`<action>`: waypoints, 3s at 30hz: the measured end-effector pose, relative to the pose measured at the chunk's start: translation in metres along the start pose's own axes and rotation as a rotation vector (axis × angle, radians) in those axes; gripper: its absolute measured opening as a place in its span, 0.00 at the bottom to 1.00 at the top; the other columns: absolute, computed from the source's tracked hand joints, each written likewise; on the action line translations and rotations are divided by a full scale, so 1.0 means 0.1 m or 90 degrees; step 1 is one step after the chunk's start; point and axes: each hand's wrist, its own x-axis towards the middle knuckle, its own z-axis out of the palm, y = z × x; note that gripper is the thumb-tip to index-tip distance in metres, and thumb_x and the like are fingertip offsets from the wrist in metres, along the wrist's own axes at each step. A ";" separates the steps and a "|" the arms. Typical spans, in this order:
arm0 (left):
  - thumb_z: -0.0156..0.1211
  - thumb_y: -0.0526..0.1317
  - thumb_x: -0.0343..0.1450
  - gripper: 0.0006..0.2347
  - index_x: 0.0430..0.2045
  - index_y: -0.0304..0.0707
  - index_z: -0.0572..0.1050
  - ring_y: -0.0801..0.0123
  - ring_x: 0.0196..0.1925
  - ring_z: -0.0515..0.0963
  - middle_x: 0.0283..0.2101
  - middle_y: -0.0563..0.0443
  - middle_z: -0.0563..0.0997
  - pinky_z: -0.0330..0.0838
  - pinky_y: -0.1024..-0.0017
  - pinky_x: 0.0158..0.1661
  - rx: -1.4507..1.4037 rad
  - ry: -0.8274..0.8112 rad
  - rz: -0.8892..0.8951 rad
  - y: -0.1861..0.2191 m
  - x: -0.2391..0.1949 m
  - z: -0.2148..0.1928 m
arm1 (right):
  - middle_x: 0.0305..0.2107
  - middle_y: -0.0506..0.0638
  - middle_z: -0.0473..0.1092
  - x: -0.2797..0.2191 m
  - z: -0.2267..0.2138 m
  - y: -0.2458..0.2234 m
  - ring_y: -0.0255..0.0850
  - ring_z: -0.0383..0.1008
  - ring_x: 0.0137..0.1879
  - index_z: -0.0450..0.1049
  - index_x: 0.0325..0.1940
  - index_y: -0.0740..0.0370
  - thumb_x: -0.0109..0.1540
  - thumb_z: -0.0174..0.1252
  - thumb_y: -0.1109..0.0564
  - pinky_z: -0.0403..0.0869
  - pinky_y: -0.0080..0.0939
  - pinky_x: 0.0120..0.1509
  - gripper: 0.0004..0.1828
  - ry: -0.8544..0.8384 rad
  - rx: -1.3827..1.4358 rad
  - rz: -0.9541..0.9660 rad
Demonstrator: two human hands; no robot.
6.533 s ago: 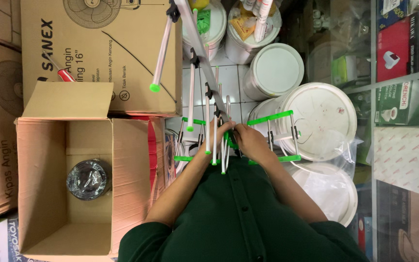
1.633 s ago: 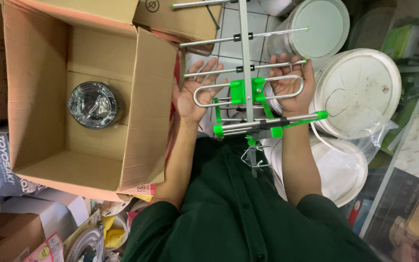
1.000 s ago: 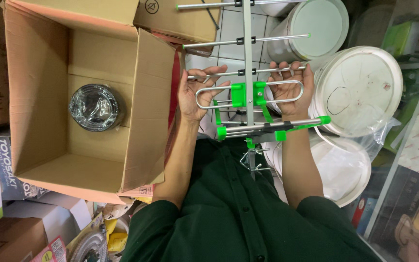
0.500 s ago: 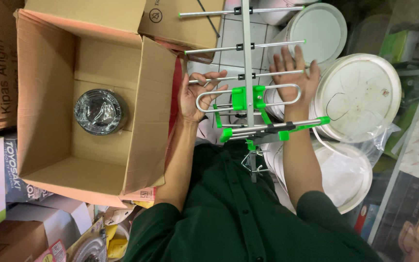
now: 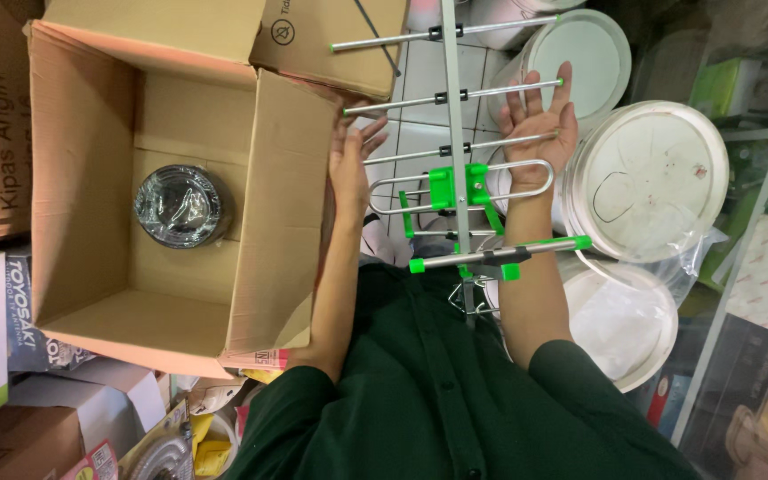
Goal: The person assembles a television antenna by connecting metal rods to a green plastic housing and tightening a screw with a screwdriver.
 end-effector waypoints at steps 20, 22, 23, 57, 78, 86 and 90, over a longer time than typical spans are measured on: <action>0.42 0.26 0.76 0.30 0.76 0.38 0.45 0.51 0.54 0.85 0.66 0.33 0.71 0.81 0.69 0.44 0.088 -0.070 -0.009 0.28 -0.12 0.18 | 0.62 0.57 0.70 -0.05 0.07 -0.06 0.54 0.76 0.64 0.51 0.78 0.42 0.74 0.44 0.53 0.79 0.60 0.64 0.27 0.151 -0.167 -0.033; 0.43 0.26 0.76 0.30 0.76 0.38 0.45 0.50 0.54 0.85 0.66 0.33 0.71 0.81 0.68 0.45 0.067 -0.082 -0.008 0.36 -0.12 0.20 | 0.63 0.59 0.70 0.02 0.04 -0.07 0.56 0.75 0.65 0.51 0.79 0.42 0.74 0.46 0.50 0.79 0.57 0.61 0.28 0.124 -0.142 -0.045; 0.43 0.27 0.76 0.29 0.76 0.38 0.45 0.49 0.53 0.85 0.65 0.33 0.71 0.80 0.67 0.45 0.055 -0.089 -0.010 0.40 -0.13 0.21 | 0.63 0.59 0.69 0.04 0.05 -0.06 0.57 0.74 0.66 0.52 0.80 0.42 0.75 0.46 0.49 0.79 0.56 0.60 0.28 0.111 -0.128 -0.050; 0.53 0.50 0.79 0.18 0.53 0.32 0.74 0.58 0.44 0.84 0.47 0.41 0.82 0.77 0.64 0.43 -0.167 -0.234 -0.097 -0.09 0.19 1.21 | 0.38 0.61 0.76 -0.01 -0.36 -1.68 0.46 0.78 0.39 0.69 0.61 0.68 0.72 0.50 0.41 0.78 0.42 0.46 0.28 0.078 -0.401 -0.033; 0.44 0.56 0.78 0.22 0.51 0.36 0.74 0.49 0.46 0.86 0.55 0.34 0.79 0.78 0.61 0.41 -0.259 -0.195 -0.227 -0.19 0.51 1.48 | 0.34 0.57 0.75 0.25 -0.44 -1.88 0.58 0.76 0.48 0.75 0.57 0.61 0.70 0.37 0.25 0.73 0.62 0.59 0.40 0.115 -0.186 0.015; 0.43 0.53 0.81 0.20 0.55 0.37 0.74 0.46 0.48 0.85 0.63 0.29 0.75 0.77 0.61 0.43 -0.256 -0.248 -0.265 -0.25 0.53 1.46 | 0.35 0.60 0.76 0.26 -0.48 -1.97 0.58 0.76 0.45 0.76 0.56 0.62 0.71 0.40 0.27 0.73 0.56 0.57 0.38 0.092 -0.188 0.090; 0.43 0.52 0.82 0.18 0.54 0.38 0.74 0.45 0.46 0.86 0.64 0.28 0.75 0.75 0.63 0.42 -0.277 -0.256 -0.262 -0.30 0.51 1.45 | 0.34 0.58 0.76 0.24 -0.54 -1.97 0.55 0.76 0.41 0.77 0.56 0.63 0.73 0.41 0.30 0.73 0.59 0.54 0.35 0.097 -0.141 0.093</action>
